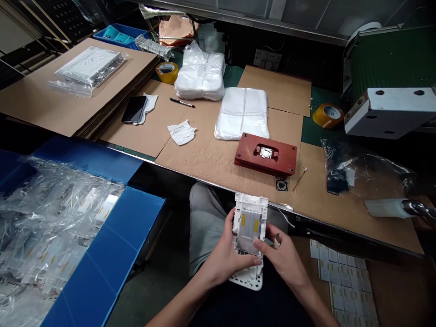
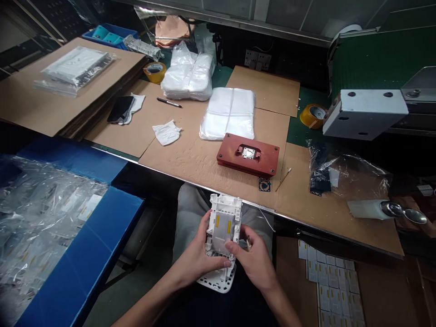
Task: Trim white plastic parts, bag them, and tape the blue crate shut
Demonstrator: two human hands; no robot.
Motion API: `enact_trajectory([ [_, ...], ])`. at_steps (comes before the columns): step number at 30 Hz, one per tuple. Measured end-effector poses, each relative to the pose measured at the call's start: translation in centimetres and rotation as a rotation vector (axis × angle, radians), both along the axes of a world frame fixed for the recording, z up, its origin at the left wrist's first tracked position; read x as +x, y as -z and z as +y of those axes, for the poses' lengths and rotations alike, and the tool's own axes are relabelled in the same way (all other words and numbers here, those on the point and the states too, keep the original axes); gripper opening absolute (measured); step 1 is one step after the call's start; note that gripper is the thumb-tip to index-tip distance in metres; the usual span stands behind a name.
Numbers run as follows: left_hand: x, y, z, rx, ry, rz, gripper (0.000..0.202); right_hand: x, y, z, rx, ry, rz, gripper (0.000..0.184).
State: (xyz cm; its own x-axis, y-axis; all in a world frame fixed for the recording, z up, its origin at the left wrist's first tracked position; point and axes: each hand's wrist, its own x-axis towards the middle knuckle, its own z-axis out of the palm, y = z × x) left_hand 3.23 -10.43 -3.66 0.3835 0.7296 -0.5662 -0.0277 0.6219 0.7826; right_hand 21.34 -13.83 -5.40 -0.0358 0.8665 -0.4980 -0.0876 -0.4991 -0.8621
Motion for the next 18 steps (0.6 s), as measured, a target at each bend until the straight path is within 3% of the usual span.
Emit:
enact_trajectory([
  [7,0.2,1.1,-1.1,0.041,-0.038,0.081,0.11,0.1,0.7,-1.0,-0.045,-0.099,-0.071,0.052],
  [12,0.4,1.9,-1.4,0.076,-0.053,0.1,0.086,0.3,1.5,-1.3,-0.054,-0.1,-0.077,0.049],
  [18,0.3,2.8,-1.7,0.108,-0.037,0.111,0.083,-0.2,2.4,-2.1,0.01,-0.132,-0.146,0.043],
])
